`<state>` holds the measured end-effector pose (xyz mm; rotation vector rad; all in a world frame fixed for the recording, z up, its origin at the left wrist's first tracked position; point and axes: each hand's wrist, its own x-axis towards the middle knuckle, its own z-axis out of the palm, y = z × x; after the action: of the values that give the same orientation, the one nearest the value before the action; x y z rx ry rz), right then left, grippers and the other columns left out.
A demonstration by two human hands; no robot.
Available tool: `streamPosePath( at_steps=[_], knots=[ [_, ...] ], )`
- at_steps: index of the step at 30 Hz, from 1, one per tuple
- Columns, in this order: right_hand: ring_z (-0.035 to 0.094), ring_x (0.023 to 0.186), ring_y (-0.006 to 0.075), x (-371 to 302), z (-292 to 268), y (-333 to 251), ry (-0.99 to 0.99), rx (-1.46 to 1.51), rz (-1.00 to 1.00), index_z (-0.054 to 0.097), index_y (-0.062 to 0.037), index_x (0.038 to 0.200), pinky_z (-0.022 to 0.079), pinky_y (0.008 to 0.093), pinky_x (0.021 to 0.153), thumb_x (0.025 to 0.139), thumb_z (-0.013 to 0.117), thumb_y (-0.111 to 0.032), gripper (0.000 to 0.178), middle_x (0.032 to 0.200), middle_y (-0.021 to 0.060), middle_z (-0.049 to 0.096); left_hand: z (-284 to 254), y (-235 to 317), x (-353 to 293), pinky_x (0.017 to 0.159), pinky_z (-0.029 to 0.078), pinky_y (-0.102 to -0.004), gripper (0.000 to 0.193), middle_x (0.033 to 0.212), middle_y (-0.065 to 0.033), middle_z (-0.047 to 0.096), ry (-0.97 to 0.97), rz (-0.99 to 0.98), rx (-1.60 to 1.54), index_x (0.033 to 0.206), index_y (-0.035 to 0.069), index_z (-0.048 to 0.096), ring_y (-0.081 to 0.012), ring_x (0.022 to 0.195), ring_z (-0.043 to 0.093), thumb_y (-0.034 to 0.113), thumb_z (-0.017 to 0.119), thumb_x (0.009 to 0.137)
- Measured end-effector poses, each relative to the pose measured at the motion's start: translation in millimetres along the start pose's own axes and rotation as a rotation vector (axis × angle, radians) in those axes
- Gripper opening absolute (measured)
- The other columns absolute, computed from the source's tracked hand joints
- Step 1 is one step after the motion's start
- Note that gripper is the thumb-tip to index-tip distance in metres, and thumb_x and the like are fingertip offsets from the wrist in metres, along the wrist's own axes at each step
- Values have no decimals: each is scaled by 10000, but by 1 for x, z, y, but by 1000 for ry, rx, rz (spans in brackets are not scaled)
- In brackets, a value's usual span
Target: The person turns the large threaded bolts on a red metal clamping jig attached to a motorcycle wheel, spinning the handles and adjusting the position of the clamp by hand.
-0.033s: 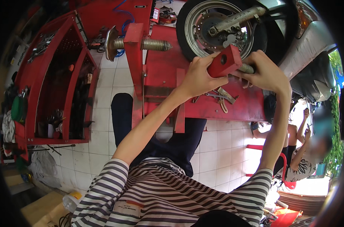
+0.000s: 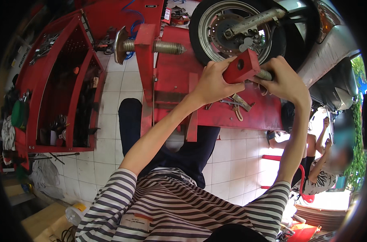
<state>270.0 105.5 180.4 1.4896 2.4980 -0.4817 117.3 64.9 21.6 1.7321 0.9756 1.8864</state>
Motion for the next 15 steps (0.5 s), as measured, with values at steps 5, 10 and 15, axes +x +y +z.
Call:
streamPosePath(
  at_steps=[5,10,15],
  knots=[
    [607,733,334,-11,61,14,904,-231,-299,649,-41,1005,491,394,678,681,629,-12,326,835,133,629,3,0,0,817,453,-335,516,890,-105,692,-36,-90,-75,1126,-10,620,-225,789,630,179,749,663],
    [621,733,298,-1,78,2,1148,-180,-251,641,-98,1043,485,385,674,660,668,-22,392,963,100,554,3,-3,-2,747,485,-324,557,856,-125,691,-19,-42,54,1170,-17,601,-207,725,641,168,744,664],
    [627,901,212,-16,17,7,463,120,-553,587,-68,1198,496,335,743,616,810,-53,624,1075,98,550,6,-13,0,643,515,-326,658,739,-160,679,20,25,-80,1212,-68,574,-282,624,666,193,738,630]
  ],
)
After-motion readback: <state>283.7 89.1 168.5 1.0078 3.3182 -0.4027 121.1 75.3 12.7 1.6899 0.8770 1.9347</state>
